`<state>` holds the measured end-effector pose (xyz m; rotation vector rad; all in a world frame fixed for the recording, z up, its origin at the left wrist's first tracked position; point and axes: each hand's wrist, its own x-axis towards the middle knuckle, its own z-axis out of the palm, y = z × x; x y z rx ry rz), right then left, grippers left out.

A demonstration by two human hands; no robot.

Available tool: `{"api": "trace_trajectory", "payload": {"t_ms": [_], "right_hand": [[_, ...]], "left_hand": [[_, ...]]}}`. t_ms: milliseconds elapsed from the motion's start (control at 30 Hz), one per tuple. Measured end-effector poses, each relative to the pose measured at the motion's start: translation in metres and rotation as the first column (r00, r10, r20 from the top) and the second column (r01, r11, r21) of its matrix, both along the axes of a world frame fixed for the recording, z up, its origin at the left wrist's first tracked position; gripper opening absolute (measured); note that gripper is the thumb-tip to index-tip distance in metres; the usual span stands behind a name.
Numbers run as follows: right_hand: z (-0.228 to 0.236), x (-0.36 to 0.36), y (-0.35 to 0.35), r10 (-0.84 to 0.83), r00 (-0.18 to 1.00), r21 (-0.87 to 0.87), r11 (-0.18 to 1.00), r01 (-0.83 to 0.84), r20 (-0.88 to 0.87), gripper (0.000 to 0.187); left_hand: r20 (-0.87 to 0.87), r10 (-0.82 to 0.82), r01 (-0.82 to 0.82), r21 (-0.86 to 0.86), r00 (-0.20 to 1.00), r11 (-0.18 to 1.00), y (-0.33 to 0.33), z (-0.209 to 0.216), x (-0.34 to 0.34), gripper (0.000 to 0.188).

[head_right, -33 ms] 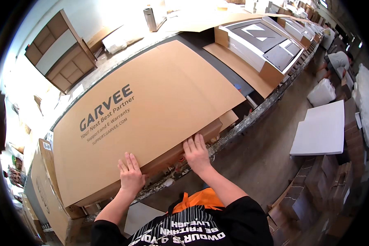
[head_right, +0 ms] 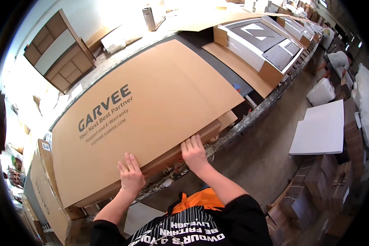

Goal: The person tapes a large cardboard box along its seams using a handheld tape dispenser, then picks up a large white panel and places it into an open box on a conveyor belt.

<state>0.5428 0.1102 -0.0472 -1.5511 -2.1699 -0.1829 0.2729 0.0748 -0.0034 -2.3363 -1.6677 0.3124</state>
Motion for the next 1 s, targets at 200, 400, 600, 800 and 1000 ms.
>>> {"api": "trace_trajectory", "payload": {"t_ms": [200, 400, 600, 800, 1000], "right_hand": [[0.006, -0.005, -0.010, 0.062, 0.998, 0.223, 0.973, -0.055, -0.026, 0.032], [0.019, 0.023, -0.044, 0.257, 0.929, 0.358, 0.921, -0.151, -0.268, 0.020], [-0.005, 0.016, 0.061, 0.205, 0.909, 0.502, 0.865, 0.006, -0.362, 0.017], [-0.011, 0.020, 0.056, 0.180, 0.896, 0.482, 0.875, 0.043, -0.407, 0.024], [-0.005, 0.010, 0.053, 0.114, 0.889, 0.434, 0.895, 0.102, -0.443, 0.026]], "left_hand": [[-0.093, -0.201, 0.210, 0.098, 0.975, 0.973, 0.015, -0.004, 0.037, 0.064], [-0.101, -0.216, 0.226, 0.095, 0.971, 0.970, 0.009, 0.005, 0.039, 0.055], [-0.364, -0.257, 0.277, 0.004, 0.895, 0.961, 0.012, 0.002, 0.038, 0.071], [0.480, -0.103, 0.240, -0.233, 0.871, 0.942, 0.152, 0.074, 0.044, 0.024], [0.364, 0.065, -0.118, 0.123, 0.929, 0.985, 0.411, 0.026, -0.047, 0.068]]}}
